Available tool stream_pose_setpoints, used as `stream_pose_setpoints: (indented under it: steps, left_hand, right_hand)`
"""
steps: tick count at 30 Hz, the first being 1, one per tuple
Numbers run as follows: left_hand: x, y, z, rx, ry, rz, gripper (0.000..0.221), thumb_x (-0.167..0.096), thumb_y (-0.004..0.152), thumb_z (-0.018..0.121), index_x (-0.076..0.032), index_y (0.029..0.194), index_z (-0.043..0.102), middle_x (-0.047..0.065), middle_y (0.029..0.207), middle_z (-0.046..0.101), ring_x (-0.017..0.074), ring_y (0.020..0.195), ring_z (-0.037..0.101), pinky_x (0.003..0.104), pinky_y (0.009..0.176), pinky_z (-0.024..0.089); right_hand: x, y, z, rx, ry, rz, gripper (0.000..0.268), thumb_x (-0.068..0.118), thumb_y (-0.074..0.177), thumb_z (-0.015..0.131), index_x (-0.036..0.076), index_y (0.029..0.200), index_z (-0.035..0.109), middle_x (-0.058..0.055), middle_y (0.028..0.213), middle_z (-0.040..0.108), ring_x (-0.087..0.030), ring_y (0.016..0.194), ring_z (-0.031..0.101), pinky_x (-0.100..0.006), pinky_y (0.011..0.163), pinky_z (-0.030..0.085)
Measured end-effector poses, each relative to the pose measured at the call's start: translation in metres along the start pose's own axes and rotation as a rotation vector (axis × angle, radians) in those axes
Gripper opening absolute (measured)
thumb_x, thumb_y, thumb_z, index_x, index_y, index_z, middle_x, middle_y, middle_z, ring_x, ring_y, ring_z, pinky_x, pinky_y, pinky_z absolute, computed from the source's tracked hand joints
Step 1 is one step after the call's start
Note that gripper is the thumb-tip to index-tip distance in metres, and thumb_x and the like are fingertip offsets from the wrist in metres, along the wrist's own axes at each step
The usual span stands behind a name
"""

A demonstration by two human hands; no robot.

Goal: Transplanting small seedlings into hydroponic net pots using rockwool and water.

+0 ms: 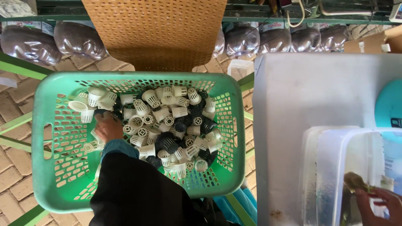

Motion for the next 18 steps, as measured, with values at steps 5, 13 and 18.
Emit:
stream_pose_setpoints:
  steps: [5,13,18]
  left_hand:
    - [0.024,-0.019,-0.056,-0.09,-0.179,0.134,0.026,-0.017,0.085,0.082,-0.014,0.109,0.074,0.01,0.114,0.066,0.0316,0.099,0.068,0.045,0.078,0.057]
    - [0.013,-0.098,-0.248,-0.14,-0.755,0.074,0.031,0.005,0.095,0.077,-0.001,0.124,0.071,0.014,0.127,0.066,0.03,0.111,0.068,0.04,0.093,0.058]
    - [-0.034,-0.184,-0.349,0.088,-1.736,-0.263,0.031,0.01,0.105,0.065,-0.006,0.131,0.061,0.01,0.125,0.068,0.0244,0.113,0.069,0.032,0.099,0.058]
  right_hand:
    - [0.336,-0.025,-0.095,-0.328,-0.034,-0.137,0.02,0.015,0.101,0.082,0.001,0.109,0.071,-0.01,0.108,0.07,-0.017,0.09,0.069,-0.026,0.081,0.056]
    - [0.374,-0.03,-0.139,-0.345,0.289,-0.091,0.018,0.008,0.101,0.083,-0.003,0.11,0.071,-0.012,0.105,0.072,-0.015,0.086,0.072,-0.025,0.069,0.058]
    - [0.352,-0.05,-0.155,-0.361,0.49,-0.088,0.019,0.005,0.105,0.08,-0.006,0.112,0.067,-0.013,0.104,0.075,-0.014,0.094,0.073,-0.027,0.079,0.059]
Point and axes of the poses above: each hand's wrist, its own y-axis towards the middle knuckle, its own z-axis out of the palm, x = y × z, the point moved 2 cm from there along y, towards the middle knuckle
